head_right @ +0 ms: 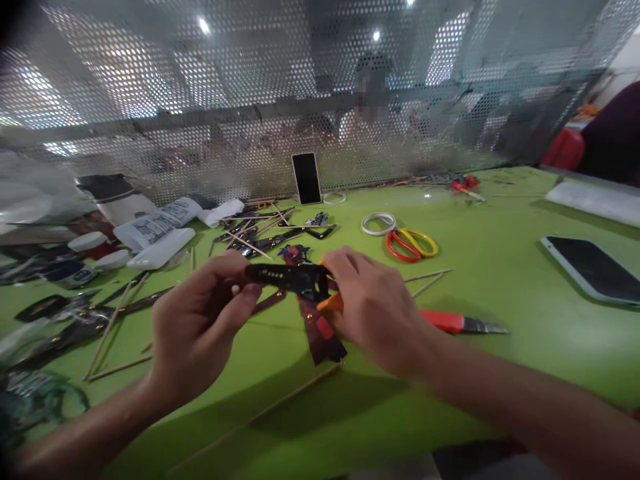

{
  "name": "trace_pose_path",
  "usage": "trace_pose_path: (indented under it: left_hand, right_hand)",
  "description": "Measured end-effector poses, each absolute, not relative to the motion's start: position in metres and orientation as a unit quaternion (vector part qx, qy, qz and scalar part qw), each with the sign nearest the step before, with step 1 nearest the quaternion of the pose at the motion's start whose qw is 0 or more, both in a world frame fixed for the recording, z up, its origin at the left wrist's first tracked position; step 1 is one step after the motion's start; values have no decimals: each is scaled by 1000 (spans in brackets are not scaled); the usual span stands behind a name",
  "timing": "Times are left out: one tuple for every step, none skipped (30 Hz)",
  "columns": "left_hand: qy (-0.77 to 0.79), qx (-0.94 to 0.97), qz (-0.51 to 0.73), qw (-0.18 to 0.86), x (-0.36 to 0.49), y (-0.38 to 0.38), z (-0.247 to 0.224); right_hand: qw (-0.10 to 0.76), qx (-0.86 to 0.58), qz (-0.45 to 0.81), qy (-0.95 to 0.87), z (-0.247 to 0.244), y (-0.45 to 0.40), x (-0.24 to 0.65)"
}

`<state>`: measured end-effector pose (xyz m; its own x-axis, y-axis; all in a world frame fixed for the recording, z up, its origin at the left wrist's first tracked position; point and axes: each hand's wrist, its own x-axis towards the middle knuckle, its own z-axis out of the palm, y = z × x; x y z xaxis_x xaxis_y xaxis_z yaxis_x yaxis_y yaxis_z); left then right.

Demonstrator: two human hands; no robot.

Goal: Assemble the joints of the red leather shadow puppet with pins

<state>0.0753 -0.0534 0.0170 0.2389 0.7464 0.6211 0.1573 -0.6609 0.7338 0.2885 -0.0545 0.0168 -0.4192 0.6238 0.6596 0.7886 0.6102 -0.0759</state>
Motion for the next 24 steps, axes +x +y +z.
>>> trace_pose_path:
  left_hand:
    - [306,744,520,285,74,-51,15]
    - [304,754,504,291,72,-49,14]
    - [298,766,488,295,71,-47,13]
    - [288,777,474,297,70,-46,13]
    - [277,788,464,296,69,-46,13]
    - [265,799,455,291,68,-46,14]
    - [254,809,449,282,67,-46,15]
    - [247,817,445,271,67,-46,16]
    - [243,823,443,261,66,-47,18]
    - [240,826,444,253,66,-47,20]
    - [238,827,444,249,66,-47,22]
    - [234,828,445,248,66,-47,23]
    - [230,829,446,248,66,-48,25]
    - [226,829,446,250,66,-48,26]
    - [223,829,447,252,66,-48,27]
    - [223,828,448,255,66,-48,27]
    - [223,826,449,259,66,-49,28]
    - [227,823,450,264,66,-49,28]
    - [231,820,449,269,66,-49,29]
    - [234,818,447,275,66,-49,29]
    - [235,817,446,280,66,-49,29]
    - [237,815,445,285,66,-49,30]
    - [237,814,445,289,65,-49,30]
    - [238,812,446,293,65,-49,30]
  right_hand:
    - [336,-436,-46,-834,16,-54,288]
    - [338,-442,32,-830,16,-54,288]
    - [339,-443,98,-824,16,-54,287]
    - [339,-435,147,-821,17,-56,287]
    - [339,-420,180,-823,18,-57,286]
    - [339,-399,201,-828,19,-60,286]
    - [341,-378,210,-835,19,-62,286]
    - [343,-361,205,-842,20,-64,286]
    - [344,-351,192,-849,20,-66,285]
    - [346,-347,172,-855,20,-67,285]
    - [346,-348,149,-858,20,-68,285]
    - [348,-349,126,-861,19,-68,285]
    - [351,-348,106,-863,19,-68,284]
    - [356,-342,90,-865,19,-67,284]
    - [362,-336,77,-866,19,-66,284]
    - [368,-331,63,-867,19,-66,283]
    - [372,-328,51,-867,19,-65,283]
    - [376,-326,42,-866,19,-65,283]
    - [378,-326,35,-866,19,-65,282]
    - [379,-326,31,-866,20,-65,282]
    - [380,-325,28,-865,20,-65,282]
    - [381,-324,27,-865,21,-64,283]
    - [383,-321,27,-866,21,-64,283]
    - [385,-318,25,-866,21,-64,283]
